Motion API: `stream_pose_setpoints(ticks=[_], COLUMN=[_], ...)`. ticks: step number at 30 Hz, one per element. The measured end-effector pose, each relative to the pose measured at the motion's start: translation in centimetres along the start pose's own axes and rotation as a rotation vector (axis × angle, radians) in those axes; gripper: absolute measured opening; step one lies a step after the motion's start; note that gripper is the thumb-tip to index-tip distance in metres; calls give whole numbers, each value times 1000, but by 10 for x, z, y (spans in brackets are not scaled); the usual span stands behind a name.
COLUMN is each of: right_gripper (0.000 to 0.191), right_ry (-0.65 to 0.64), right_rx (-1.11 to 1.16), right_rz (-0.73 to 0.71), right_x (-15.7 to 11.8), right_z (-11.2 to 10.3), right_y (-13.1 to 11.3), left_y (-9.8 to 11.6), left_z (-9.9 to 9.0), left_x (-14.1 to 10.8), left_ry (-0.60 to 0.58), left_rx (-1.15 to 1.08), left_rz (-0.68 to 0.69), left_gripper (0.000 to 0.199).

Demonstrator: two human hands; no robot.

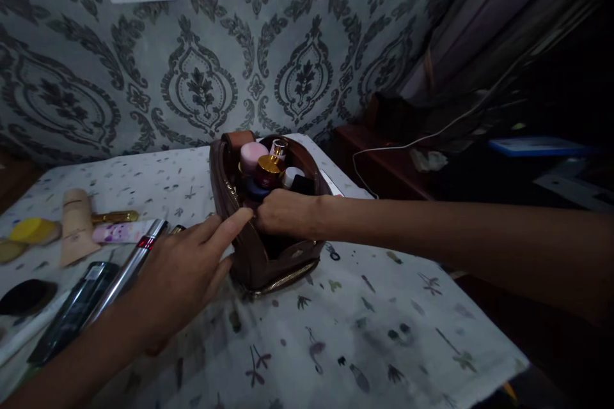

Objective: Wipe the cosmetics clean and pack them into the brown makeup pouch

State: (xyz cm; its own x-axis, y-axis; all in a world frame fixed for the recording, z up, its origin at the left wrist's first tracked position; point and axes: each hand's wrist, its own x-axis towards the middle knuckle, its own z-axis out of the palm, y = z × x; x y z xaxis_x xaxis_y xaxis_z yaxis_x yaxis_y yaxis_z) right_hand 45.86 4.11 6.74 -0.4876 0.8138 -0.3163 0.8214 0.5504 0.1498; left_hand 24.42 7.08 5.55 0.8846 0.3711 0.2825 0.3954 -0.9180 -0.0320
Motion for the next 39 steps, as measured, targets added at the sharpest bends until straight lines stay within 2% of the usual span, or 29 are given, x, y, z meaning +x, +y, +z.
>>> stream_pose_setpoints(ticks=[6,10,14,16,19,22,27,31,34,36,39], right_gripper=[23,16,16,16,20,19,20,22,22,24,22], right_ry=[-33,-39,162,281,396,428,553,754,965,1040,1023], right_rx=[67,137,215,280,379,436,438,304,232,239,307], right_rz=[-13,6,101,165,211,188,169,209,224,199,30], right_x=[1,-13,-46,-65,-88,-102,-111,-108,-99,-90,-71], right_z=[-1,-23,-51,-56,-44,-19,12,16,12,9,11], right_y=[0,3,3,-1,-16,-37,-61,-68,-80,-93,-114], left_y=[3,3,1,-1,-5,-9,3,23,26,18,-9], left_z=[-6,-8,-6,-4,1,8,23,34,34,29,15], left_x=[2,1,-5,-12,-27,-46,-78,-100,-109,-112,-117], left_ry=[-49,26,70,95,124,140,153,64,39,107,217], left_rx=[28,20,-61,-130,-202,-241,-275,-328,-309,-311,-370], left_rz=[10,55,68,59,-4,-32,144,193,166,128,-24], left_gripper=[61,62,65,66,63,50,34,27,22,23,25])
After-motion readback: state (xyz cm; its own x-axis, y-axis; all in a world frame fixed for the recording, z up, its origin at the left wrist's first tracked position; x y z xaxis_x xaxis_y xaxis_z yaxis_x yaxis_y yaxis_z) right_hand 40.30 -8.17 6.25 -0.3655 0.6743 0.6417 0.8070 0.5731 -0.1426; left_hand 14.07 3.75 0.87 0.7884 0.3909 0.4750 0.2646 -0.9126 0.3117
